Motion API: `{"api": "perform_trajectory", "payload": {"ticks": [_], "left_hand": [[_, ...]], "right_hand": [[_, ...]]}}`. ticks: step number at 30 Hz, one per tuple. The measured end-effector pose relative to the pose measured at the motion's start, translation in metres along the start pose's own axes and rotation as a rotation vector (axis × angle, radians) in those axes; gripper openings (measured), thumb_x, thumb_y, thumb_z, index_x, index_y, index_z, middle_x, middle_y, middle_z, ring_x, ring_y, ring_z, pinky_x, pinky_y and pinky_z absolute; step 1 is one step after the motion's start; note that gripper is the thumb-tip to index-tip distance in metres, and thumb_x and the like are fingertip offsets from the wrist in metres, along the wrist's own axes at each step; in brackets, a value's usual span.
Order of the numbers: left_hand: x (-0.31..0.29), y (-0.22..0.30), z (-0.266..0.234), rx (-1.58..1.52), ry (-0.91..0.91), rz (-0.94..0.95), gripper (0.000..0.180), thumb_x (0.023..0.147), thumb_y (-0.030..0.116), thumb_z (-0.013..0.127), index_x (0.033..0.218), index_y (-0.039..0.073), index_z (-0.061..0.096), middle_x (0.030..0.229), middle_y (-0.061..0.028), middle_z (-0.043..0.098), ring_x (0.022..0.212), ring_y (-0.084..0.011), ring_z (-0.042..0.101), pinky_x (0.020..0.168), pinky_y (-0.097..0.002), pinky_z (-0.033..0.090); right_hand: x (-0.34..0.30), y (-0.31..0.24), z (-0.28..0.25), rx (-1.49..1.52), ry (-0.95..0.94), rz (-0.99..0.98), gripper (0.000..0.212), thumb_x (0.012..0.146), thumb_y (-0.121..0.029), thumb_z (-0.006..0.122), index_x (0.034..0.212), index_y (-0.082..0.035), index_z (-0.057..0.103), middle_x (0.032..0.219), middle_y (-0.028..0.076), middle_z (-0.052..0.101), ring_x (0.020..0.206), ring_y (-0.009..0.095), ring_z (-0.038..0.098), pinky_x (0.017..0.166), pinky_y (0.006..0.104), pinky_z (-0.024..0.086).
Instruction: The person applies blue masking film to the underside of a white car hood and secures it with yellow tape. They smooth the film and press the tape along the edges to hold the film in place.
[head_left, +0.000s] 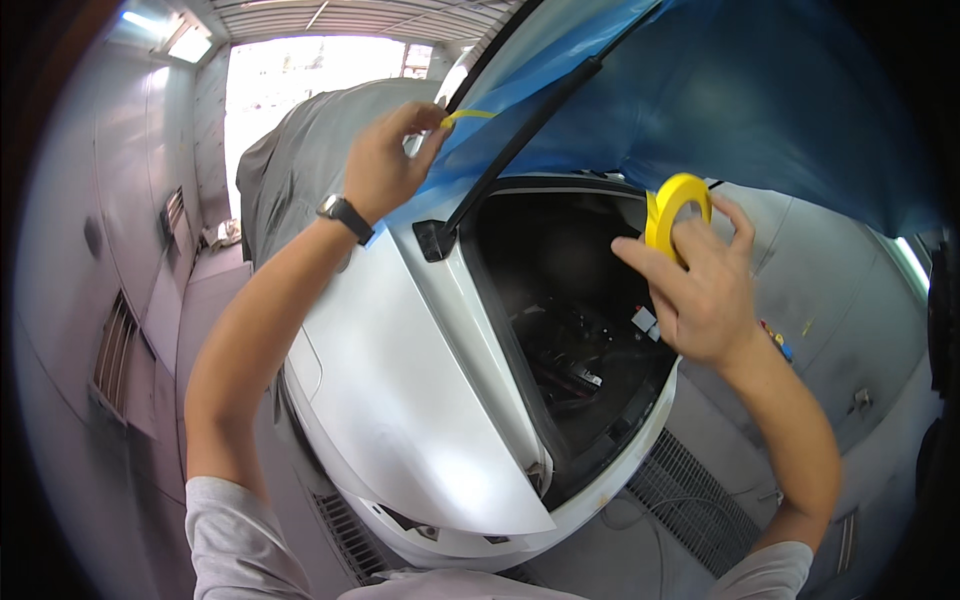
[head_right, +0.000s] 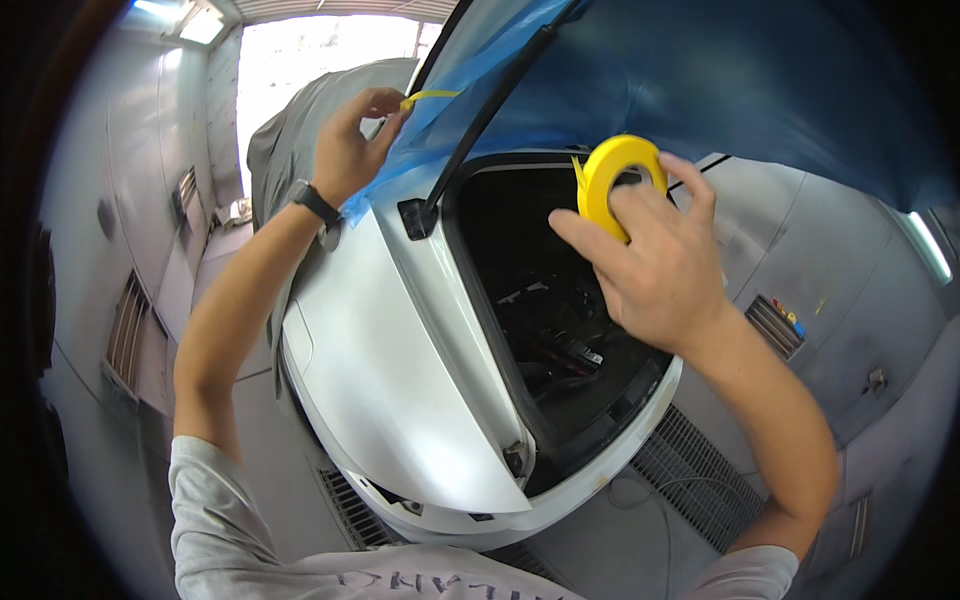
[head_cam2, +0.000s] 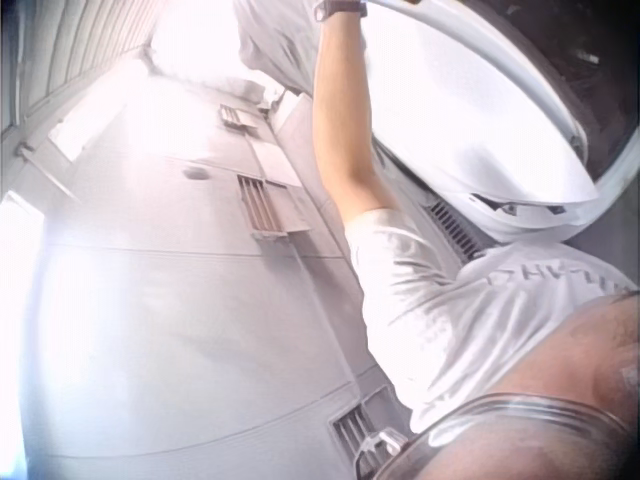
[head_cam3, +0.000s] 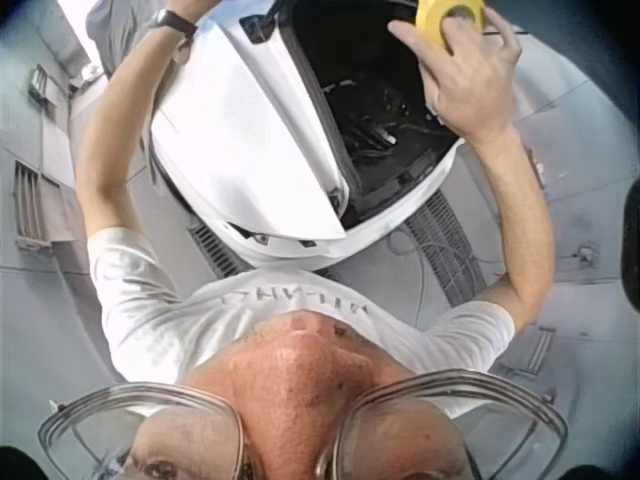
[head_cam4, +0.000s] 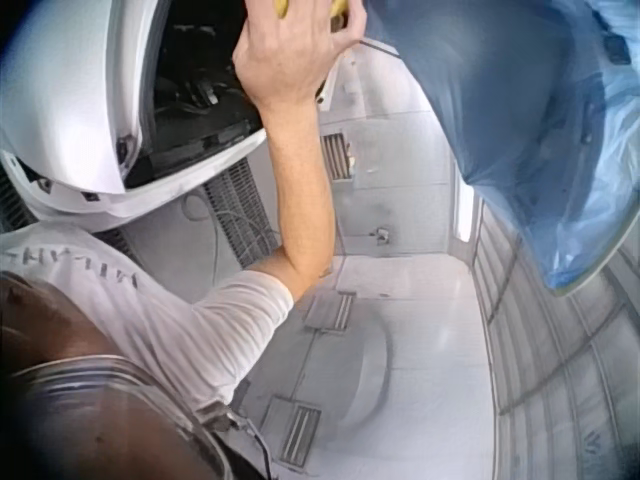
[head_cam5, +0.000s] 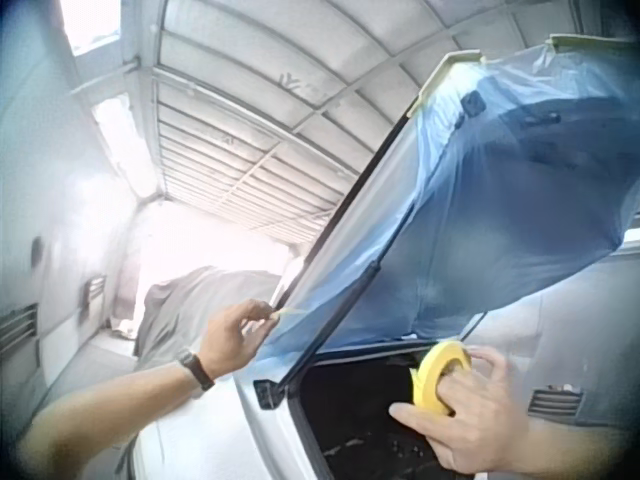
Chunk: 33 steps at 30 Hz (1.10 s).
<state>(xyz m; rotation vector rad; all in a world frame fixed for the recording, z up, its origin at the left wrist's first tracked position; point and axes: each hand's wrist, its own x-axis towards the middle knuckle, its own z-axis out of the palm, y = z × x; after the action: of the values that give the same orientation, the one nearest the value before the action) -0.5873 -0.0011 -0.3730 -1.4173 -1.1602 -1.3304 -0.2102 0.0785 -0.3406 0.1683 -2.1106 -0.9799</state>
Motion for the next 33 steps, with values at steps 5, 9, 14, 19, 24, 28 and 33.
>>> {"api": "perform_trajectory", "payload": {"ticks": [5,9,14,19,24,28,33], "left_hand": [[0.020,-0.019,-0.011,-0.025,0.070,-0.142,0.026,0.099,0.022,0.071,0.120,0.009,0.077,0.104,-0.0106,0.078,0.090,-0.0167,0.074,0.082,-0.0305,0.059],[0.046,-0.043,-0.004,0.081,0.018,-0.308,0.032,0.101,0.030,0.068,0.125,0.011,0.076,0.101,-0.0117,0.079,0.087,-0.0189,0.074,0.080,-0.0310,0.058],[0.074,-0.067,0.035,0.140,-0.054,-0.286,0.031,0.098,0.033,0.067,0.117,0.012,0.079,0.102,-0.0134,0.079,0.091,-0.0271,0.075,0.086,-0.0359,0.058],[0.078,-0.094,0.071,-0.519,-0.018,-0.560,0.045,0.095,0.031,0.067,0.135,0.011,0.069,0.136,-0.0164,0.068,0.123,-0.0309,0.065,0.112,-0.0369,0.044],[0.066,-0.124,0.067,-0.915,-0.422,-0.641,0.071,0.094,0.059,0.069,0.151,0.018,0.055,0.152,-0.0077,0.053,0.149,-0.0239,0.035,0.126,-0.0416,0.011],[0.058,-0.141,0.066,-0.952,-0.466,-0.495,0.074,0.093,0.061,0.067,0.152,0.018,0.054,0.153,-0.0083,0.053,0.150,-0.0249,0.034,0.125,-0.0448,0.017],[-0.017,-0.155,0.018,-0.753,-0.198,-0.304,0.063,0.092,0.044,0.076,0.131,-0.004,0.062,0.121,-0.0144,0.068,0.110,-0.0262,0.066,0.097,-0.0358,0.051]], "right_hand": [[-0.028,-0.016,0.009,0.103,-0.007,-0.015,0.036,0.084,-0.006,0.066,0.117,-0.019,0.074,0.081,0.004,0.053,0.080,0.020,0.059,0.110,0.0518,0.029],[-0.055,-0.024,0.015,0.168,-0.052,-0.041,0.037,0.086,-0.008,0.064,0.120,-0.020,0.073,0.083,0.005,0.054,0.080,0.021,0.059,0.110,0.0535,0.030],[-0.084,-0.048,0.024,0.224,-0.098,-0.051,0.038,0.087,-0.010,0.064,0.122,-0.021,0.073,0.088,0.006,0.056,0.084,0.021,0.061,0.110,0.0542,0.028],[-0.092,-0.079,0.020,0.211,-0.216,0.028,0.034,0.084,-0.010,0.066,0.115,-0.020,0.076,0.088,0.005,0.055,0.083,0.022,0.060,0.107,0.0549,0.030],[-0.055,-0.121,0.019,0.137,-0.354,0.184,0.030,0.082,-0.009,0.066,0.108,-0.020,0.078,0.086,0.005,0.053,0.078,0.021,0.057,0.104,0.0558,0.031],[-0.001,-0.170,0.018,0.115,-0.485,0.234,0.038,0.075,-0.008,0.067,0.109,-0.020,0.078,0.086,0.004,0.058,0.081,0.022,0.060,0.105,0.0577,0.029],[0.057,-0.218,0.020,0.060,-0.600,0.244,0.042,0.074,-0.014,0.065,0.113,-0.021,0.079,0.082,0.006,0.053,0.084,0.025,0.065,0.106,0.0548,0.029]]}}
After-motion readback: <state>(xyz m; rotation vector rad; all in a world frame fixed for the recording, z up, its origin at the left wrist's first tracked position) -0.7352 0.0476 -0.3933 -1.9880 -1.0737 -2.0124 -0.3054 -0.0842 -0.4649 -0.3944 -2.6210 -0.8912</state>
